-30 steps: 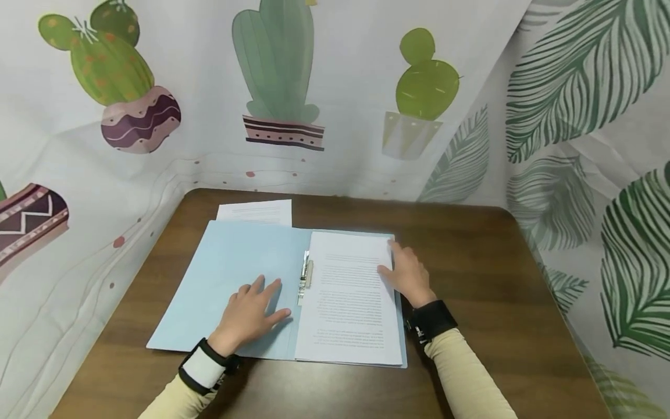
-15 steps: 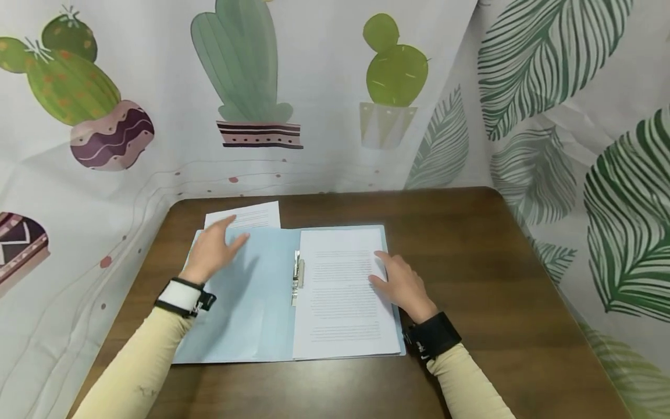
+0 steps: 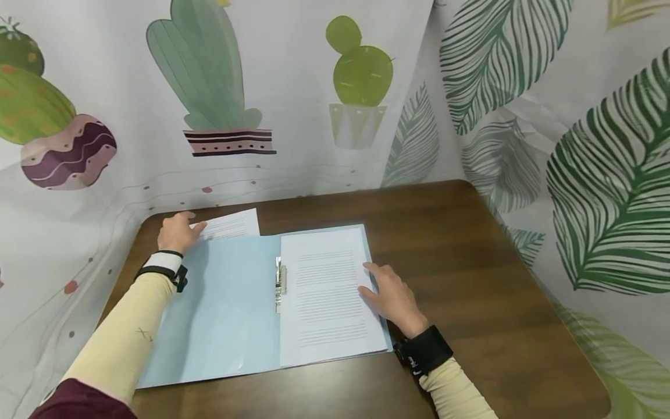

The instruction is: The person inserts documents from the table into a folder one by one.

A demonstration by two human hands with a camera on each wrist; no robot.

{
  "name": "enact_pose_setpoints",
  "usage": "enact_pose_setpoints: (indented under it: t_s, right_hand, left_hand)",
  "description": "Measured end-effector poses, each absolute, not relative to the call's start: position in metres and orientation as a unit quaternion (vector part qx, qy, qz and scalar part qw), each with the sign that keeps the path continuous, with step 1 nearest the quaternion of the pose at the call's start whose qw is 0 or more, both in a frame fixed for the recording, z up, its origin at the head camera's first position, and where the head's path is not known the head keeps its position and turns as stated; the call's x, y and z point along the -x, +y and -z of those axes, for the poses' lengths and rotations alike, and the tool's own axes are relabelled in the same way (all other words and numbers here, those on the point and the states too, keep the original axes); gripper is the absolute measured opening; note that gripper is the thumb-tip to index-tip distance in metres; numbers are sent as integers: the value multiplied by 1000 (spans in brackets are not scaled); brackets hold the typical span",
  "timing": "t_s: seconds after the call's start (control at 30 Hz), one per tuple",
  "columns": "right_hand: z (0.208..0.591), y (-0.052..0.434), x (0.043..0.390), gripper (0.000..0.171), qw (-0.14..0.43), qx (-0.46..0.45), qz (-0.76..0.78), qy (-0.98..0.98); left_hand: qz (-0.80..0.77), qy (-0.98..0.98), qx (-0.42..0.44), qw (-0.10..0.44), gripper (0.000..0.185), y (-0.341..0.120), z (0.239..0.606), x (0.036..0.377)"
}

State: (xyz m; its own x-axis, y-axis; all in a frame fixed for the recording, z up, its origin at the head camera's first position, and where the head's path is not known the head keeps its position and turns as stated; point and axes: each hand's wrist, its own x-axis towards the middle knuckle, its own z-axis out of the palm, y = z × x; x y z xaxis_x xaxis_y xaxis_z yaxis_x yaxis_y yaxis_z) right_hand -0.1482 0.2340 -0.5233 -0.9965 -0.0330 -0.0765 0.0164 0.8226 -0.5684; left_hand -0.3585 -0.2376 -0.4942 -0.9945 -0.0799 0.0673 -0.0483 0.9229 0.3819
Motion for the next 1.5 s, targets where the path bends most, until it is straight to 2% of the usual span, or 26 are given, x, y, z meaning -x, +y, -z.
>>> enact_pose_setpoints:
  t_s: [0.3,0.63,0.93,1.2,1.4,1.5]
  right_hand:
    - [531,235,143,61,24,5,311,950]
    - [536,235,137,59,11,13,319,948]
    - [538,235,138,58,-1,13,319,948]
    - [538,236,138,56,1,12,321,947]
    - [539,237,137,56,-5,6,325,946]
    - [539,237,137,56,-6,2,328,945]
  left_hand:
    - [153,-988,-25,-20,48,-257,514,377]
    - [132,-989,-29,-60,45,-263,528,378]
    - [160,-987,-26,-14,36,-257,530,375]
    - [175,-984,-30,27,48,-256,529,374]
    - [202,-978,-44,28,63,-258,532,378]
    - [214,-975,-42,32,61,-260,532,381]
